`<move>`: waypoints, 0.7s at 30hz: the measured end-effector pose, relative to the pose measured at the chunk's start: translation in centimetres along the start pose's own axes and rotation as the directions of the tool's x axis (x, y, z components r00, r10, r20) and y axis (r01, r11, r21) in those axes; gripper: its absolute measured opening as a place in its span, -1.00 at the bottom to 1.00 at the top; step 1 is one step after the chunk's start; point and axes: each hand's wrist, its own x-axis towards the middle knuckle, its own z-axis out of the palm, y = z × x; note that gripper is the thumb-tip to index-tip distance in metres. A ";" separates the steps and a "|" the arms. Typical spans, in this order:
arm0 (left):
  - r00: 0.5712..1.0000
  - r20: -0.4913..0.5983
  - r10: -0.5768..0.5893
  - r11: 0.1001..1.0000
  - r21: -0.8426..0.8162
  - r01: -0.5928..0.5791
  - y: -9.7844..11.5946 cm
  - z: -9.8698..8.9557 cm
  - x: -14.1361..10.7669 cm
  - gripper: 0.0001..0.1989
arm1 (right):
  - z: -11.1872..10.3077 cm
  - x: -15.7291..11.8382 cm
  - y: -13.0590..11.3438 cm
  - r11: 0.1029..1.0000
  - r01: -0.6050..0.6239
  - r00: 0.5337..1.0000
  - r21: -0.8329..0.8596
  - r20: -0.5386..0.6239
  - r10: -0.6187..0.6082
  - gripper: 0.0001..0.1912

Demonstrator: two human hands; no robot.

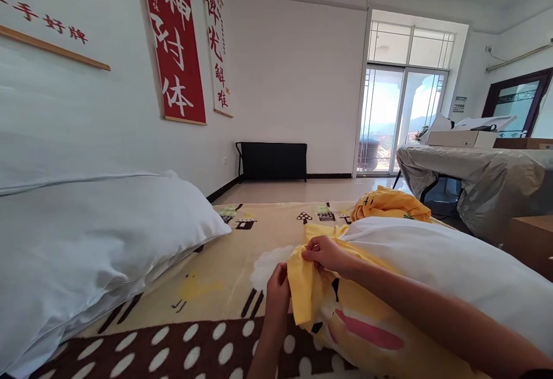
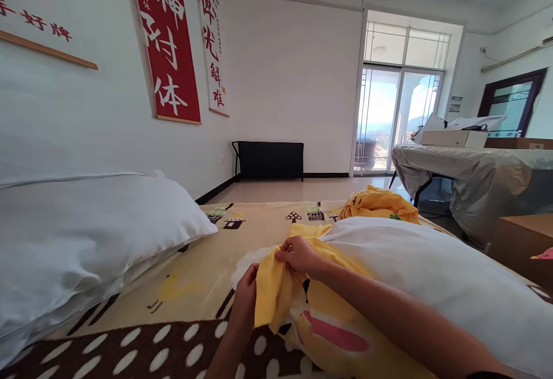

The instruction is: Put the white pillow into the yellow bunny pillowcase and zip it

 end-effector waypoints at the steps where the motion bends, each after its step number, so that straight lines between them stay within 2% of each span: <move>1: 0.999 0.050 0.005 1.000 0.001 -0.005 0.5 0.0 -0.1 -0.65 | 0.3 0.3 0.1 1.000 0.006 1.000 -0.002 -0.024 -0.006 -0.83; 4: 0.986 0.156 0.060 0.998 0.023 -0.064 1.5 0.3 -0.3 -0.51 | 1.4 1.1 0.7 0.999 0.036 0.995 -0.018 -0.097 -0.037 -0.84; 6: 0.980 0.146 0.133 0.984 0.097 -0.148 1.5 0.9 -0.5 -0.50 | 1.9 1.5 1.0 0.998 0.047 0.992 -0.031 -0.119 -0.050 -0.85; 9: 0.974 0.077 0.215 0.949 0.219 -0.227 1.2 1.6 -0.8 -0.61 | 2.0 1.5 1.2 0.998 0.039 0.993 -0.050 -0.113 -0.045 -0.88; 14: 0.985 -0.051 0.166 0.965 0.216 -0.152 1.0 1.9 -1.1 -0.65 | 1.1 0.7 1.2 0.996 0.076 0.997 -0.050 -0.006 -0.076 -0.91; 18: 0.993 -0.095 0.074 0.996 0.065 -0.067 0.7 1.6 -0.8 -0.55 | 0.6 0.1 1.6 0.986 0.162 0.979 -0.035 0.132 -0.156 -0.85; 21: 0.995 -0.098 0.014 0.999 -0.049 -0.019 0.4 1.3 -0.5 -0.48 | 0.3 0.0 1.6 0.984 0.175 0.970 -0.039 0.180 -0.165 -0.89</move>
